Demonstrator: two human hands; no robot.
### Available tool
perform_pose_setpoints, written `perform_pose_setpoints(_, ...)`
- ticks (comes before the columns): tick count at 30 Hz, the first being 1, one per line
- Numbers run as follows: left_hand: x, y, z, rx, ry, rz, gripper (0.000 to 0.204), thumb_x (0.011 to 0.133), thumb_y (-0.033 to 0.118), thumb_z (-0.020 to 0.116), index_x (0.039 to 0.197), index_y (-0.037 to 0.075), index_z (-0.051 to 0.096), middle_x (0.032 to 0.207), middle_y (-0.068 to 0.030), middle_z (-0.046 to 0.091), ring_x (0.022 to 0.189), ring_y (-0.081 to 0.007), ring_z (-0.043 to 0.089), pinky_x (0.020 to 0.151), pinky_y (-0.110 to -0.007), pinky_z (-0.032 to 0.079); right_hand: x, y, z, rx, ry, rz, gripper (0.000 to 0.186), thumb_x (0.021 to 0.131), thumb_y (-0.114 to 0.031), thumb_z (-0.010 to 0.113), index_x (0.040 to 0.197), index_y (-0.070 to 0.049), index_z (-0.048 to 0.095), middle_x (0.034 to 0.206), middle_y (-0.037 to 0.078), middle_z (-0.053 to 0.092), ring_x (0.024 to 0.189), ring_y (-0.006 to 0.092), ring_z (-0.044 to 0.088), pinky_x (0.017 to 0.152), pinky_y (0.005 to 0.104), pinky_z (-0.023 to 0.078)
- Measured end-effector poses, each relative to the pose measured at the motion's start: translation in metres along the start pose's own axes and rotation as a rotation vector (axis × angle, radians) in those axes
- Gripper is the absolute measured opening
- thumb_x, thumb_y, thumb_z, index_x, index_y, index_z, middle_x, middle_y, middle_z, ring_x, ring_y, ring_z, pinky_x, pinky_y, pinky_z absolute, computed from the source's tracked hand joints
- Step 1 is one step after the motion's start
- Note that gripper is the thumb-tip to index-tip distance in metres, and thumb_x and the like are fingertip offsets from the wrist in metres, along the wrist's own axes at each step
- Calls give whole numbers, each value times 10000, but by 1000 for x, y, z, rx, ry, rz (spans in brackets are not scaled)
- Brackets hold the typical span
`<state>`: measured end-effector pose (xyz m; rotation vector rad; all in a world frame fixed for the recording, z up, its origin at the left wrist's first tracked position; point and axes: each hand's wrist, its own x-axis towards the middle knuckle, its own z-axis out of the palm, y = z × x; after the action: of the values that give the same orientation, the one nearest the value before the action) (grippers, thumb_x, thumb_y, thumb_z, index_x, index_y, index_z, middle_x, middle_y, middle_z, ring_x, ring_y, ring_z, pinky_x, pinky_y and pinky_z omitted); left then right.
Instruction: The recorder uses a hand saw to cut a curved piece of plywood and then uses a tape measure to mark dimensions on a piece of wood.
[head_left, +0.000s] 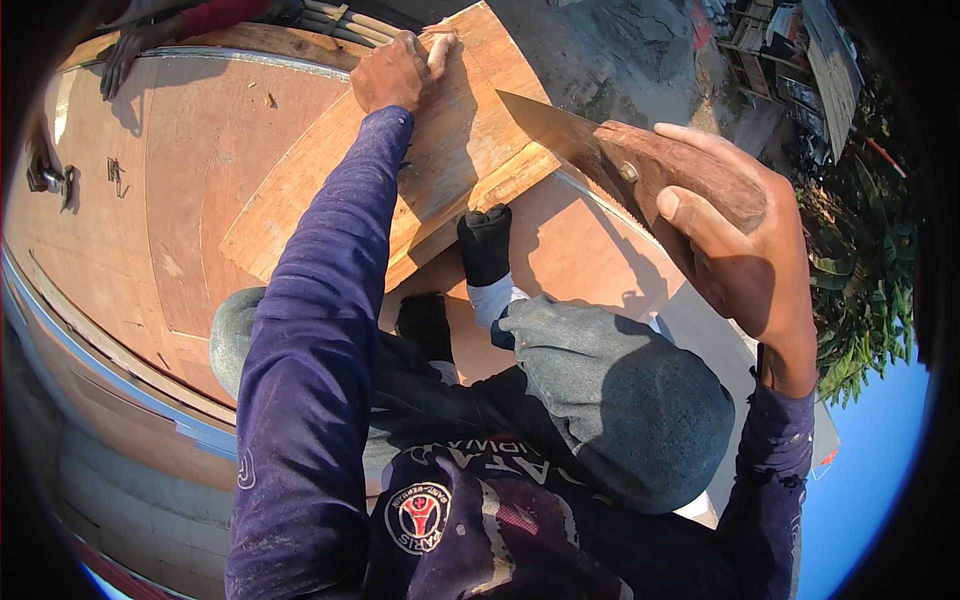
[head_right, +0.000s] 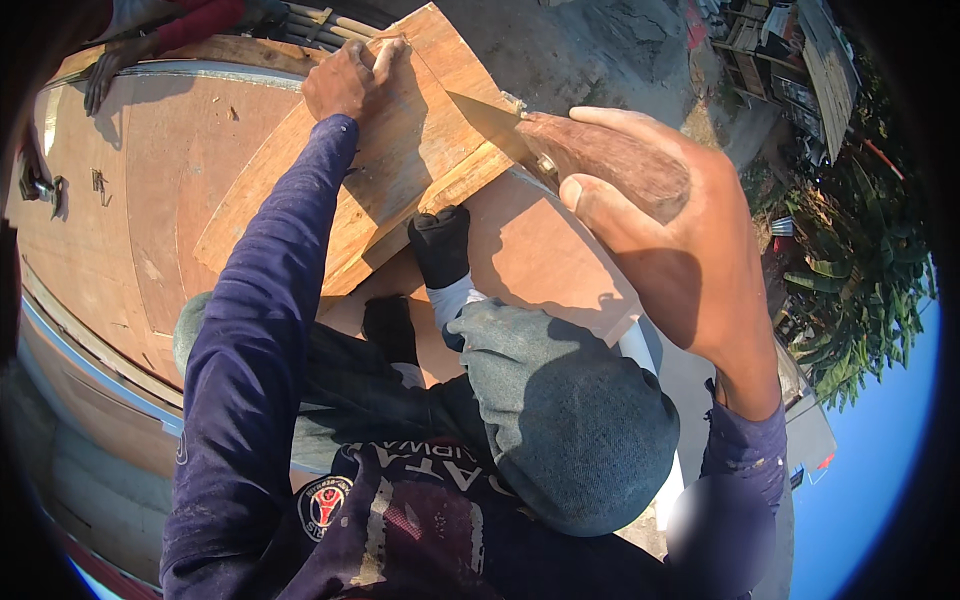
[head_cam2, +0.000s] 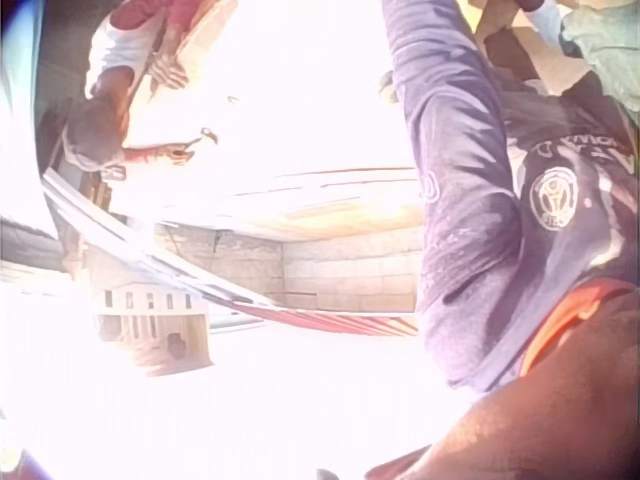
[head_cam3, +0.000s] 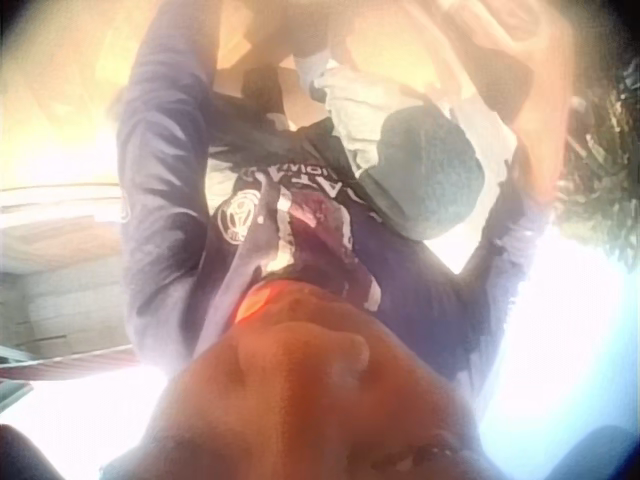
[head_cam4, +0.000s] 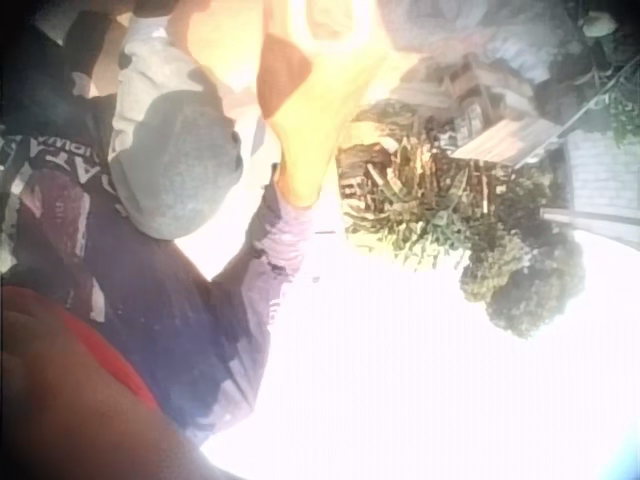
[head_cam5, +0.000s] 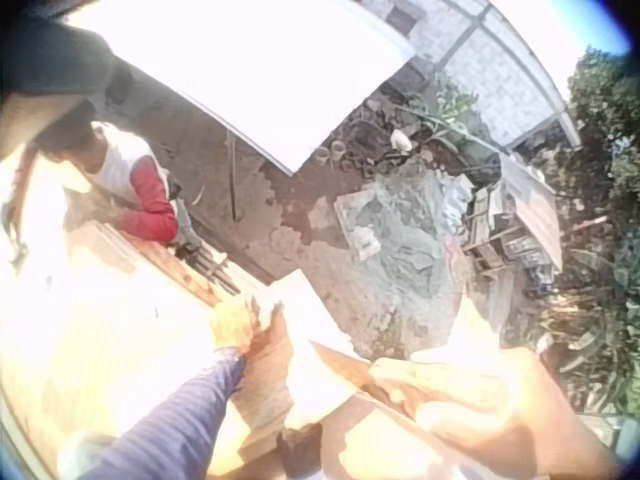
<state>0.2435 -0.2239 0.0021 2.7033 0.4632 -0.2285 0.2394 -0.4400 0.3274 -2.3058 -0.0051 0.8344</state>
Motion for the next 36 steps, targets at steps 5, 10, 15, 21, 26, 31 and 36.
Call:
perform_pose_setpoints(5, 0, 8, 37, -8, -36, 80, 470, 923, 602, 589, 982, 172, 769, 924, -143, 768, 878, -330, 750, 759, -456, 573, 61, 35, 38, -212, -39, -20, 411, 890, -212, 678, 1184, 75, 665, 1041, 239, 740, 987, 270, 724, 891, 353, 527)
perform_pose_setpoints(10, -3, -34, 17, 6, -23, -33, 483, 903, 623, 602, 972, 176, 772, 905, -151, 765, 862, -338, 748, 777, -456, 574, 10, -20, -15, 119, -132, 65, 539, 853, -282, 722, 1246, 77, 638, 1131, 160, 734, 1022, 210, 682, 958, 335, 504)
perform_pose_setpoints(15, 5, 5, 10, -11, -13, 52, 433, 890, 572, 641, 997, 172, 767, 887, -146, 764, 841, -338, 751, 739, -439, 579, 62, 33, 22, -239, -22, -69, 344, 884, -257, 675, 1059, 31, 742, 1018, 225, 745, 876, 327, 728, 857, 386, 537)
perform_pose_setpoints(21, 1, 5, 8, 8, -3, 35, 636, 865, 746, 589, 980, 147, 768, 858, -138, 766, 806, -319, 756, 705, -439, 587, 82, 39, 48, -224, -24, -149, 460, 895, -283, 713, 1167, 86, 671, 967, 294, 718, 860, 390, 723, 818, 424, 550)
perform_pose_setpoints(26, 2, 8, 12, -17, 2, 29, 678, 862, 778, 559, 971, 143, 769, 859, -152, 766, 803, -328, 756, 706, -437, 582, 57, 51, 47, -261, 26, -244, 441, 956, -272, 681, 1165, 105, 583, 917, 313, 700, 888, 434, 716, 778, 456, 546)
perform_pose_setpoints(31, 0, 0, 14, -52, 14, 33, 673, 852, 775, 582, 925, 131, 762, 834, -149, 762, 796, -322, 753, 715, -436, 569, 55, 43, 45, -273, 15, -223, 373, 977, -270, 654, 1088, 82, 604, 928, 312, 701, 899, 432, 717, 785, 476, 545)
perform_pose_setpoints(36, 0, -2, 9, -60, 82, 78, 660, 844, 764, 601, 927, 129, 762, 840, -149, 763, 782, -334, 749, 705, -443, 568, 96, 24, 51, -484, -53, -231, 389, 991, -324, 639, 1114, 43, 611, 1009, 235, 705, 907, 321, 720, 835, 399, 547)
